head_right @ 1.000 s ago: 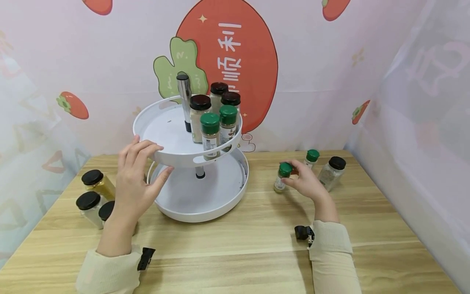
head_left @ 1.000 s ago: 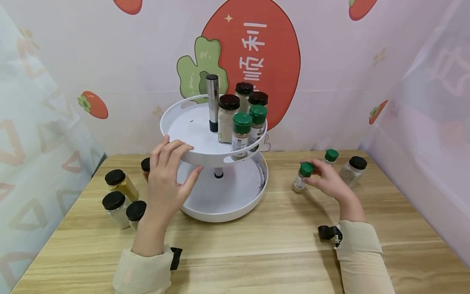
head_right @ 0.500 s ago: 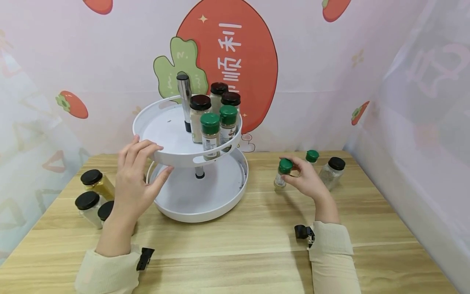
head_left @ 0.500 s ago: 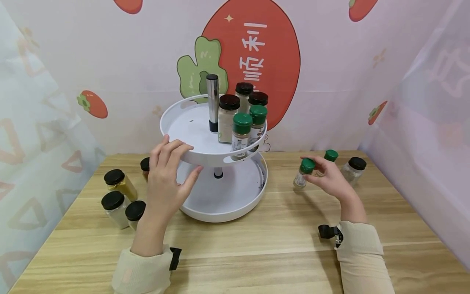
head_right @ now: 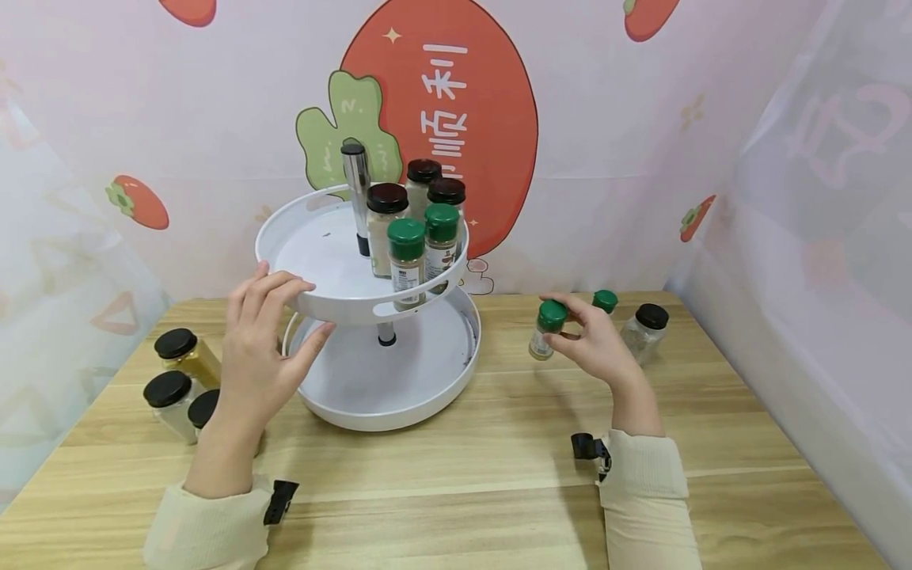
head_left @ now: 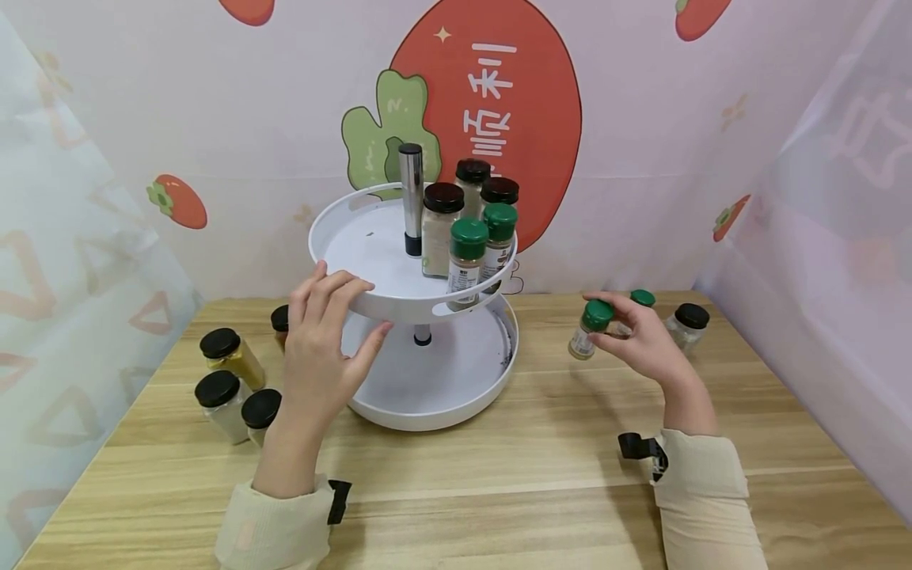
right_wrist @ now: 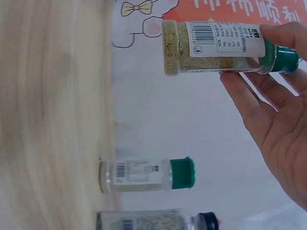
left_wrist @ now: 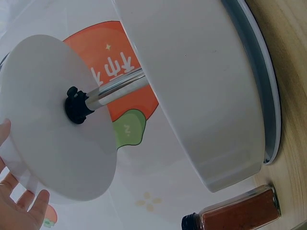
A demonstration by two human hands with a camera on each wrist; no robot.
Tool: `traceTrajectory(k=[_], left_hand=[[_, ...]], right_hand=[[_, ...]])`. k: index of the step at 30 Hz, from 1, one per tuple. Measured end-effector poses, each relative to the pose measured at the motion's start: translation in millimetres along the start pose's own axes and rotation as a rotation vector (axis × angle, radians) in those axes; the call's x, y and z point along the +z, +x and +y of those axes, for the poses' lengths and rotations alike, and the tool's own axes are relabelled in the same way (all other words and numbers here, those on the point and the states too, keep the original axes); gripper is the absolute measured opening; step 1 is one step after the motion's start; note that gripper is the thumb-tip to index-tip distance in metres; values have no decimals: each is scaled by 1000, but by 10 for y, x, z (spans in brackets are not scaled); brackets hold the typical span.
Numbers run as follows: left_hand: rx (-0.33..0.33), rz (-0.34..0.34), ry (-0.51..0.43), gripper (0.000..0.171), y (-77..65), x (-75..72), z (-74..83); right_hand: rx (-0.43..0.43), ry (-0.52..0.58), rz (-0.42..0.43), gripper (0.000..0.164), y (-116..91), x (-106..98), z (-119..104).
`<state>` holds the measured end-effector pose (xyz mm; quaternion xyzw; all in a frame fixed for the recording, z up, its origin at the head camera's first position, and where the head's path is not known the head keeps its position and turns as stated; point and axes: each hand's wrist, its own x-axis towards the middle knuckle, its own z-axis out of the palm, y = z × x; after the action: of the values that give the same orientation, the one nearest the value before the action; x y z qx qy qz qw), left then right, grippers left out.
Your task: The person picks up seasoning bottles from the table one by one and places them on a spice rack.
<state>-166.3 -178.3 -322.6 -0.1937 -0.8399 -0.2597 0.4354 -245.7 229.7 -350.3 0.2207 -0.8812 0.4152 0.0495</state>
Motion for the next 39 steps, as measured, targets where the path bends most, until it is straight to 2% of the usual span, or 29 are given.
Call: traceTrajectory(k=[15,25,30,39], left_hand=[[3,-1,-2,46,-7,-22,-1],[-4,-5,2,46,-9,-19,1],[-8,-3,1,47,-10,-3,-1],[-6,3,-3,47,-12,6,-7]], right_hand=[[-97,45,38,54,-78,-42,-323],[-190,79,7,55,-111,17,-515],[-237,47,-12,57,-112,65,-591],[-324,31,-104,57,-122,177,-798]])
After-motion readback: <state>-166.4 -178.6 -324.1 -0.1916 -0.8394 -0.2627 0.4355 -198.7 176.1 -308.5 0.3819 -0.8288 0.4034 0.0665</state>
